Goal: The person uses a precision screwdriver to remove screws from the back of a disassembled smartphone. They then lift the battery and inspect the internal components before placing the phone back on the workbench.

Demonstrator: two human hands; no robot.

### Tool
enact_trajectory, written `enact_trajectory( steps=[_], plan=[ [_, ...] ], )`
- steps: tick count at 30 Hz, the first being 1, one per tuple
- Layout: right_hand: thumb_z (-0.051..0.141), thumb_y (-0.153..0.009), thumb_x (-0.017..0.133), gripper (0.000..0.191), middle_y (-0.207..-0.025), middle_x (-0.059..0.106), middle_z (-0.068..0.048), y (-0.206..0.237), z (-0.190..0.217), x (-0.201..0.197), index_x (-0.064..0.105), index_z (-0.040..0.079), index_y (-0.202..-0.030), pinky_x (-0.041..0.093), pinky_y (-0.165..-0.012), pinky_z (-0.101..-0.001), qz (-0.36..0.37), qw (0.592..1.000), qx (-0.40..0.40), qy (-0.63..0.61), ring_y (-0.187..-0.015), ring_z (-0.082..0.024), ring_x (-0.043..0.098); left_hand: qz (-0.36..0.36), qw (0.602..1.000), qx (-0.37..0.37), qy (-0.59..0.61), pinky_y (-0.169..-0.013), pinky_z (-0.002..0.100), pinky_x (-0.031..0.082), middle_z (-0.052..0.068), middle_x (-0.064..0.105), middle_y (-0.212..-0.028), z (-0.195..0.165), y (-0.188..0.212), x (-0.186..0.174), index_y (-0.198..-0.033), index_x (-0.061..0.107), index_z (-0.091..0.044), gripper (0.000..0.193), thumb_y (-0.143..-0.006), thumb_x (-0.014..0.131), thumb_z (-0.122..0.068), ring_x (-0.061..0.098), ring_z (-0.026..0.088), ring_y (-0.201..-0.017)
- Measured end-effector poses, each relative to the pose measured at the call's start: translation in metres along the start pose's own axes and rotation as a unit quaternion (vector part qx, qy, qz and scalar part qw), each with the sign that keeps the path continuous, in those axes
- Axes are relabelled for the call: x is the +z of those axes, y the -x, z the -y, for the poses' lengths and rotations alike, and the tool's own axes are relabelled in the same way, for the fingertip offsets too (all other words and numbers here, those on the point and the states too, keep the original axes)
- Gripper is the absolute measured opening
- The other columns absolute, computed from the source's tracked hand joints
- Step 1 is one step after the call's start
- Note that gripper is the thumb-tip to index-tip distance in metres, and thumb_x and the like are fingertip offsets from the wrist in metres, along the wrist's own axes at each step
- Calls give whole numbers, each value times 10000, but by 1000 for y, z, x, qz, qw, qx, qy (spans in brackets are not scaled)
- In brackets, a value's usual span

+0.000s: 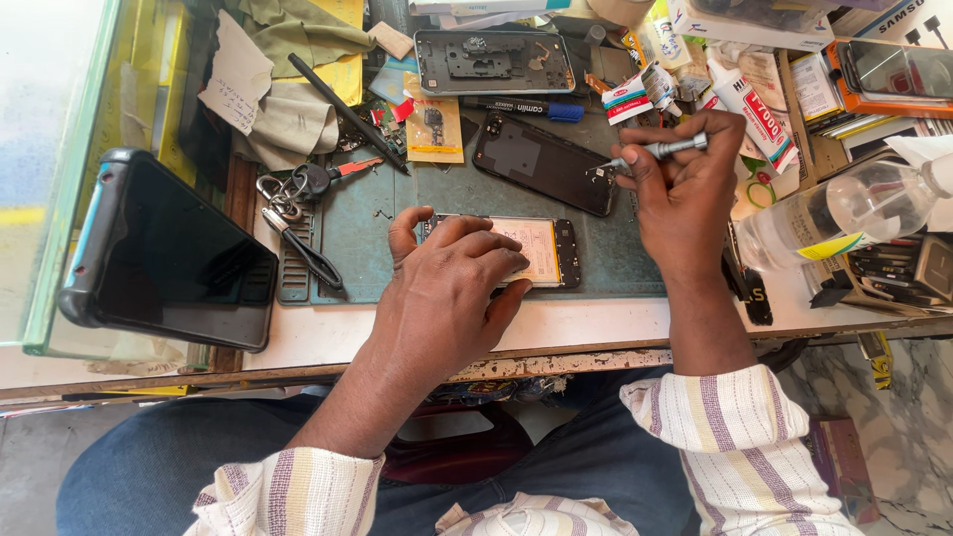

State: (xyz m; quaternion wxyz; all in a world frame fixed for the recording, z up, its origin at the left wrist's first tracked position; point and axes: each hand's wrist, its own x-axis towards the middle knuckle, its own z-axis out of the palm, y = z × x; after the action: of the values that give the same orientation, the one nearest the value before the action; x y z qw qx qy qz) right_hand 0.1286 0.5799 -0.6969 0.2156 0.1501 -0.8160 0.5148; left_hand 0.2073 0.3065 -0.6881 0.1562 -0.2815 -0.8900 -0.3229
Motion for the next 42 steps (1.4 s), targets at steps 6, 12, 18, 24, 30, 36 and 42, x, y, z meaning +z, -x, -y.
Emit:
enact_trajectory(
  steps=[6,12,18,24,30,36,42],
  plan=[
    [-83,-1118,610,393,-1225,726,-211,2,6,2,279,81,-1253,692,-895,-310,3,1000,4,21,-1146,-240,772,2,1000,-2,0,-1114,583,214,20,765,-1072,-3,2,-3,-998,788,-127,157,-881,751,-225,628,214,-1174],
    [-77,-1110,607,396,-1206,725,-203,3,10,0,275,86,-1253,693,-891,-314,1,999,28,17,-1134,-235,778,11,1000,-4,-2,-1119,582,208,17,765,-1087,-5,2,-5,-987,792,-143,142,-876,749,-220,622,213,-1182],
    [-68,-1144,620,398,-1194,718,-214,7,20,-6,286,97,-1282,692,-871,-312,8,998,-8,-70,-1114,-249,769,16,1000,-7,-9,-1126,587,199,28,762,-1087,-13,5,-11,-1011,791,-144,156,-887,742,-224,617,219,-1193],
    [26,-1090,688,401,-1080,747,-240,13,33,-12,341,112,-1271,680,-733,-284,102,972,-70,-202,-995,-278,796,-20,1000,-4,-1,-1121,569,215,44,760,-1118,-21,1,-18,-1051,788,-130,199,-886,742,-230,597,250,-1257],
    [116,-1022,750,444,-1069,744,-250,19,30,-20,361,137,-1235,659,-773,-275,150,959,-60,-231,-950,-236,778,-35,999,-27,-4,-1123,550,233,42,771,-1091,-26,-12,-7,-1026,790,-138,170,-904,741,-246,599,263,-1268],
    [133,-1021,748,424,-1111,738,-243,18,24,-35,371,143,-1215,658,-858,-294,170,954,-55,-240,-1039,-234,768,-52,998,-20,8,-1109,546,256,30,774,-1068,-36,-23,5,-1015,786,-139,158,-924,747,-262,617,254,-1256],
    [132,-1013,744,396,-1130,736,-241,17,24,-41,395,151,-1198,647,-902,-287,195,944,-53,-259,-1093,-235,756,-65,998,-17,21,-1097,557,263,13,782,-1013,-40,-27,9,-954,795,-146,103,-929,756,-238,637,247,-1221]
  ],
)
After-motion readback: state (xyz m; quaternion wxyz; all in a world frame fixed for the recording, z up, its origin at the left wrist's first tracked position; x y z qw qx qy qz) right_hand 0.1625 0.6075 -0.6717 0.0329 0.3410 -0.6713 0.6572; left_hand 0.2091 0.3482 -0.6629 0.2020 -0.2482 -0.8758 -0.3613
